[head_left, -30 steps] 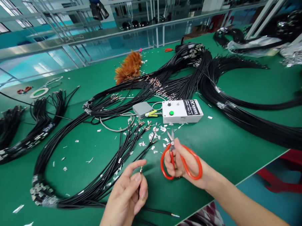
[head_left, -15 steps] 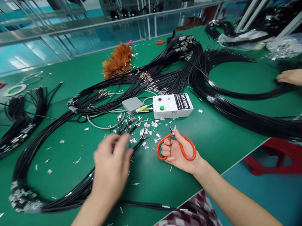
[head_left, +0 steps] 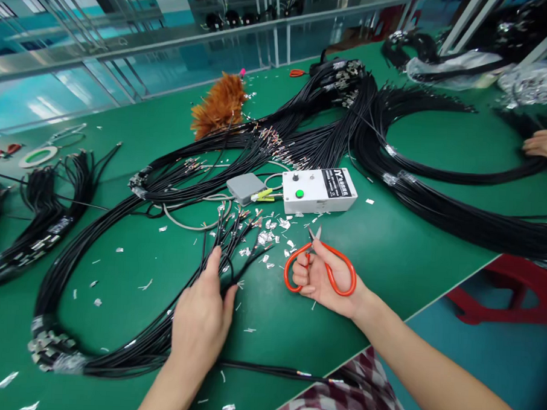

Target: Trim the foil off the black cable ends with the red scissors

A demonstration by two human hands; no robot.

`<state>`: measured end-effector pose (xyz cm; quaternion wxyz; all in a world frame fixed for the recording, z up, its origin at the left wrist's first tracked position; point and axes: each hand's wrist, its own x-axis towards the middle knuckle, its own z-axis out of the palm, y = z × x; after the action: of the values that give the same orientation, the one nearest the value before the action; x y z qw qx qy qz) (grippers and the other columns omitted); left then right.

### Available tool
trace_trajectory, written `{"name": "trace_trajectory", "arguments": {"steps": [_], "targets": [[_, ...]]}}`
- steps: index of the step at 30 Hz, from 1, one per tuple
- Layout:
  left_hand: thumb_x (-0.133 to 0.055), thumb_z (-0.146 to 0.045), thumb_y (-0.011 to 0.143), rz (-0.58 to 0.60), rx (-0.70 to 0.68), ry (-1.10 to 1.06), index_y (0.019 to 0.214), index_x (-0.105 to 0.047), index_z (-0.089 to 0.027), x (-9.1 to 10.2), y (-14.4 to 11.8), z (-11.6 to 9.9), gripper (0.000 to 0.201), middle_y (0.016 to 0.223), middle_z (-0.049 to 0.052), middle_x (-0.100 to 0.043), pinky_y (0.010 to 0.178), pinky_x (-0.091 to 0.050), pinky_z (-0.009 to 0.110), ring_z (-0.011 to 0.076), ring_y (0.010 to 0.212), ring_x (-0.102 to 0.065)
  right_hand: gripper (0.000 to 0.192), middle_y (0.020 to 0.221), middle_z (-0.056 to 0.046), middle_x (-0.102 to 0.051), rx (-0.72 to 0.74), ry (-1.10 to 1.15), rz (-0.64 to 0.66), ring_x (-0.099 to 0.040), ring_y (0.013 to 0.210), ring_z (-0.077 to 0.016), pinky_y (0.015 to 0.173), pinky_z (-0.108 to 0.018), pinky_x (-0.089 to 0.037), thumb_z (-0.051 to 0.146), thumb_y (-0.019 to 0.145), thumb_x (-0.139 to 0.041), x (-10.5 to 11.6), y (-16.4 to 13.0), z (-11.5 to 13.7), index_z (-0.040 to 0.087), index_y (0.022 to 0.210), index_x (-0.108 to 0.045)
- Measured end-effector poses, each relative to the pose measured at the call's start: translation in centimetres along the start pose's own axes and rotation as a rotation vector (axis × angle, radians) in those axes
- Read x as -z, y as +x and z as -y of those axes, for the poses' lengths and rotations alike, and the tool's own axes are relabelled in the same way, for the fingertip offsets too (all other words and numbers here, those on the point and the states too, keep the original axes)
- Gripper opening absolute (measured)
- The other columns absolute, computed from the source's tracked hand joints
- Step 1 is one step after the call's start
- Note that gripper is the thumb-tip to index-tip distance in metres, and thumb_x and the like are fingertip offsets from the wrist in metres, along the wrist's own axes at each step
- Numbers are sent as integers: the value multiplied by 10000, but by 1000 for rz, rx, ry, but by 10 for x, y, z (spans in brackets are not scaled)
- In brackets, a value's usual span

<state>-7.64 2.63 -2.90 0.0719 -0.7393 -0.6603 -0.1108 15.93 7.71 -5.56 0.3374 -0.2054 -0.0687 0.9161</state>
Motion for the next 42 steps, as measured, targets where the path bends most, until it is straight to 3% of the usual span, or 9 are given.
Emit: {"name": "trace_trajectory", "arguments": {"steps": [5, 9, 13, 16, 22, 28, 31, 34, 42], "targets": [[-513, -374, 868, -42, 283, 99, 1463, -106, -75, 0, 25, 25, 781, 780, 60, -575, 447, -274, 280, 187, 503, -474, 360, 708, -25, -463, 9, -19, 1, -480, 634, -97, 518, -171, -299, 460, 840, -574, 0, 1, -1, 113, 798, -484], [-513, -212, 878, -103, -82, -194, 1333, -330, -132, 0, 9, 8, 497, 690, -2, -490, 509, -382, 235, 130, 525, -479, 353, 700, -29, -469, 18, -44, -29, -483, 622, -105, 506, -176, -305, 449, 831, -588, -3, 1, -1, 114, 779, -489], [-460, -151, 893, 208, -433, -373, 996, -494, -197, 6, -28, -31, 118, 911, 36, -564, 685, -440, 297, 176, 798, -530, 374, 693, -37, -482, 32, -74, -50, -490, 617, -113, 505, -180, -314, 465, 829, -591, -5, 1, -1, 110, 765, -491], [-447, -84, 873, 444, -413, -376, 1044, -495, -187, 11, -45, -46, 205, 972, 56, -555, 721, -402, 362, 220, 855, -492, 394, 696, -43, -495, 37, -104, -56, -499, 609, -113, 511, -182, -320, 487, 840, -572, -7, 2, -1, 108, 766, -491], [-548, 7, 727, 578, -379, -479, 949, -511, -180, 9, -61, -46, 293, 924, 27, -535, 747, -302, 344, 197, 815, -430, 399, 703, -49, -513, 73, -186, -37, -512, 624, -116, 524, -185, -321, 496, 855, -549, -5, 1, -4, 109, 768, -505], [-438, -15, 814, 533, -285, -665, 784, -435, -158, 15, -57, -44, 146, 809, 10, -500, 704, -319, 287, 145, 757, -430, 436, 743, -87, -564, 129, -377, 9, -557, 673, -150, 582, -223, -345, 517, 873, -506, -12, -11, -14, 99, 760, -550], [-371, -118, 924, 440, -65, -888, 918, -443, -184, 30, -43, -40, 98, 799, -10, -505, 653, -381, 192, 91, 715, -473, 359, 798, -84, -580, 224, -647, 23, -547, 711, -132, 607, -222, -342, 449, 877, -533, -21, -19, -23, 103, 798, -585], [-427, -148, 933, 302, -23, -957, 1078, -478, -241, 39, -32, -39, 180, 935, -21, -565, 760, -411, 140, 61, 856, -544, 232, 816, -57, -568, 296, -779, 45, -517, 751, -122, 697, -241, -365, 349, 821, -634, -30, -23, -35, 121, 837, -596], [-472, -96, 896, 165, -67, -940, 983, -511, -233, 32, -31, -43, 167, 836, -32, -551, 691, -433, 138, 54, 757, -541, 241, 770, -31, -527, 232, -355, -50, -473, 677, -85, 589, -193, -317, 304, 726, -727, -31, -13, -59, 135, 800, -572]]}}
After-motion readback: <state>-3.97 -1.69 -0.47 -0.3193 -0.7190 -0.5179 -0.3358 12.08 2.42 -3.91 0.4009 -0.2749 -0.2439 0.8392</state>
